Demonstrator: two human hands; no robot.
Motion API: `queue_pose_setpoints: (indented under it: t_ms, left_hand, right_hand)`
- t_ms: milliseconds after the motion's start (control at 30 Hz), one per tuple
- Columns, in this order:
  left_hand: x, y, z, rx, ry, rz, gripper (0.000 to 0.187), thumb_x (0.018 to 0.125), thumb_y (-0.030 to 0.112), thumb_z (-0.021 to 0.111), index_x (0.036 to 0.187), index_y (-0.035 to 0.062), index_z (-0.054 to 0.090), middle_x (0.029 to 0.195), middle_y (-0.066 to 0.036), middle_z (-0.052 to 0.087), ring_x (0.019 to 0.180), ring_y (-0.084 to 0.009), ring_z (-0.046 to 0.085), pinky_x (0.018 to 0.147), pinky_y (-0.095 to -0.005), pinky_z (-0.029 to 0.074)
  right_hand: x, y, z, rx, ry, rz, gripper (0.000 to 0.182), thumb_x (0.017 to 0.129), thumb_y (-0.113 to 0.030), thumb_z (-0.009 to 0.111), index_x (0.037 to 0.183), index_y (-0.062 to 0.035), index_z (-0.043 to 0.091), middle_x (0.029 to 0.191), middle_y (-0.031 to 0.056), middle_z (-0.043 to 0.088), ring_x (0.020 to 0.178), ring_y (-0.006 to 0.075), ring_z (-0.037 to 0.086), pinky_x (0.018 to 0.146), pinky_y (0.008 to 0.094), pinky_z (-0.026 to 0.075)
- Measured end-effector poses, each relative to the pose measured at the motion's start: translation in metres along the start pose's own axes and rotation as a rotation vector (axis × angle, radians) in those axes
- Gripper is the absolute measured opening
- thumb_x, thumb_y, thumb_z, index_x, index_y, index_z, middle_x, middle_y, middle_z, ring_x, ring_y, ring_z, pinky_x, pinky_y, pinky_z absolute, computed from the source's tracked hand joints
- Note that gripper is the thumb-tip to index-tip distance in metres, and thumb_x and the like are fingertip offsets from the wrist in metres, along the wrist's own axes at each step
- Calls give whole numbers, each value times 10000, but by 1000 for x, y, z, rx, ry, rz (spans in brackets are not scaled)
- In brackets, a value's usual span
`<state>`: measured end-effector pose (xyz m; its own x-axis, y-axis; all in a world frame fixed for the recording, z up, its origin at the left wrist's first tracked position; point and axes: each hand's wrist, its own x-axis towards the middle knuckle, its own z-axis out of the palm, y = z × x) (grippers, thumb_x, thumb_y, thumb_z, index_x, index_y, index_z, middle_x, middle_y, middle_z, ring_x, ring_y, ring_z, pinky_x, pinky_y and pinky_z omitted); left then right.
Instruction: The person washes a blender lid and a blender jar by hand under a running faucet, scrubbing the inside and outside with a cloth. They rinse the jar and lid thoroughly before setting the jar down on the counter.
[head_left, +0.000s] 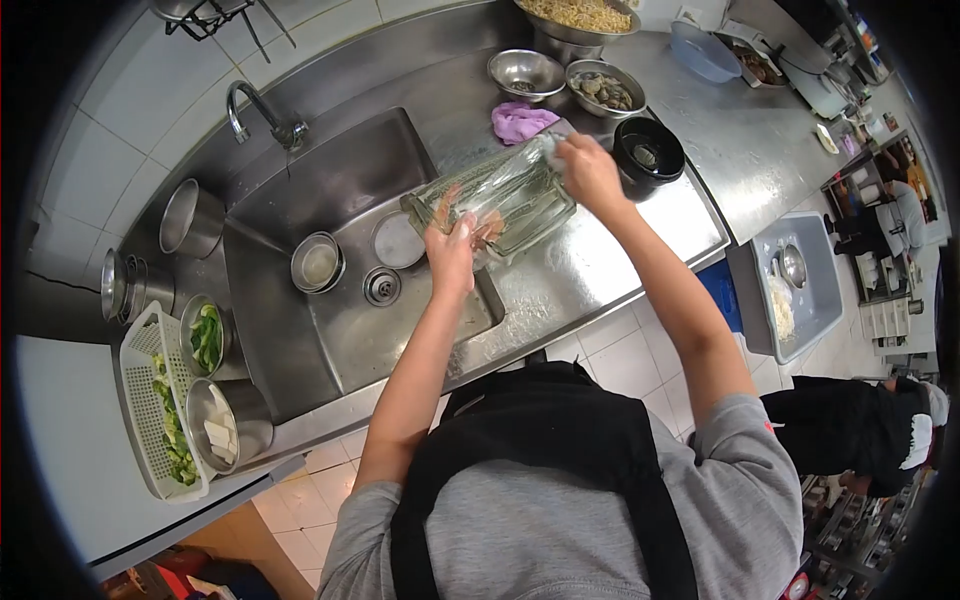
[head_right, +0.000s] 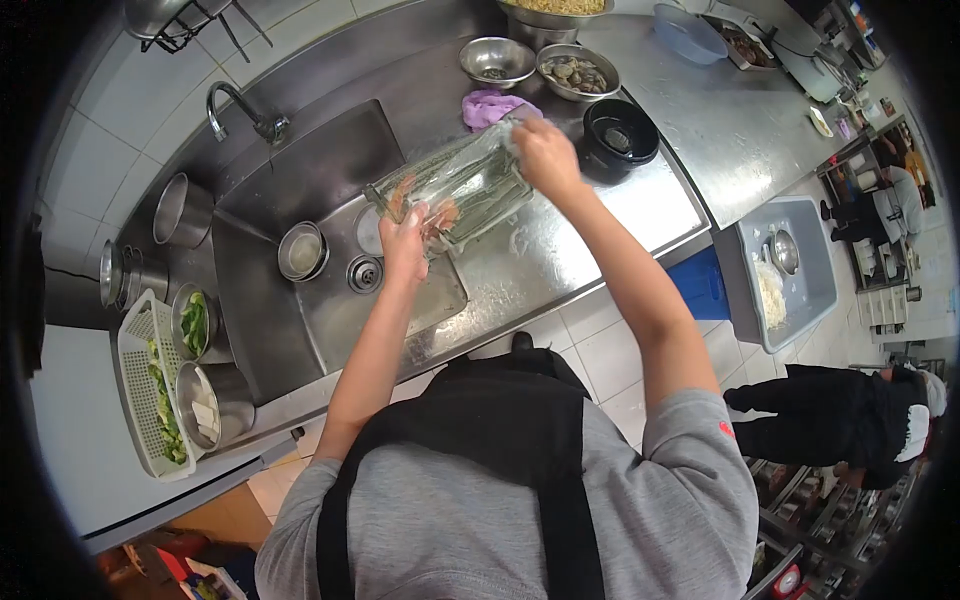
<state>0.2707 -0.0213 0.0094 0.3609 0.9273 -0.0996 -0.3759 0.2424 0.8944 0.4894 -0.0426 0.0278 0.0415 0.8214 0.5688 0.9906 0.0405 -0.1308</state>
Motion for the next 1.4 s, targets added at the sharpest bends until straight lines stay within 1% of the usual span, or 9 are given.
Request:
queue_pose_setpoints:
  t_ms: [167,300,533,700,867,933,1000,1067,1400]
  left_hand:
    - [15,1,-2,-32,15,-8,283,844,95,456,1120,30,450,895,-131,588,752,-223,625,590,-309,522]
    - [20,11,-8,-61,-28,-12,279,852,122,453,1110,15,449,879,-111,588,730,-222,622,581,-308,515]
    - [38,16,-19,-103,48,-235,360,883,335,435,1080,35,468,980,-131,580,898,-234,585,730,-352,492]
    - [37,17,-24,88,-226,-78,309,866,300,482,1013,29,502,995,-113,566,930,-196,553,691,-343,499]
    - [32,11,-10,-14,-154,-186,299,861,290,486,1007,30,511,996,-106,564,929,-198,553,701,-354,491]
    - [33,10,4,-135,69,-277,304,864,303,475,990,30,517,957,-95,576,877,-182,566,687,-346,494]
    - [34,-5,2,-125,-49,-136,290,872,297,454,980,34,512,885,-89,595,774,-179,593,631,-334,513]
    - [33,-4,1,-154,-21,-157,273,883,265,439,1019,33,491,918,-117,581,781,-233,591,630,-394,522]
    - [34,31,-37,165,-74,-172,334,863,310,477,1013,17,533,891,-124,617,777,-209,619,647,-337,523]
  right_hand:
    - [16,-70,-13,364,-256,-399,182,613,19,541,779,-44,582,767,105,557,804,296,557,709,376,444]
    - [26,-22,-18,256,-257,-412,174,619,-3,563,786,-45,585,785,101,564,800,300,554,709,385,447]
    - [40,-78,-3,441,-257,-568,167,615,1,567,779,-33,556,784,95,531,821,286,533,743,369,434]
    - [56,-20,-39,-160,-291,-287,244,666,-11,540,865,-113,637,907,47,598,920,218,546,765,347,441]
    - [12,-48,-42,628,360,109,196,660,-6,537,846,-54,579,872,102,548,819,259,521,700,366,427]
    - [-19,-89,-19,349,345,-154,163,656,-31,544,818,-41,568,839,108,533,767,256,503,677,363,413]
    - [-26,-107,-12,199,373,-205,170,635,-24,539,803,-36,560,821,110,529,745,257,494,671,358,400]
    - [-23,-59,2,216,510,91,214,608,23,501,799,-49,565,825,108,523,783,291,478,675,362,395]
    - [-55,10,-3,307,329,300,275,616,64,487,879,1,536,858,158,525,867,338,504,724,362,428]
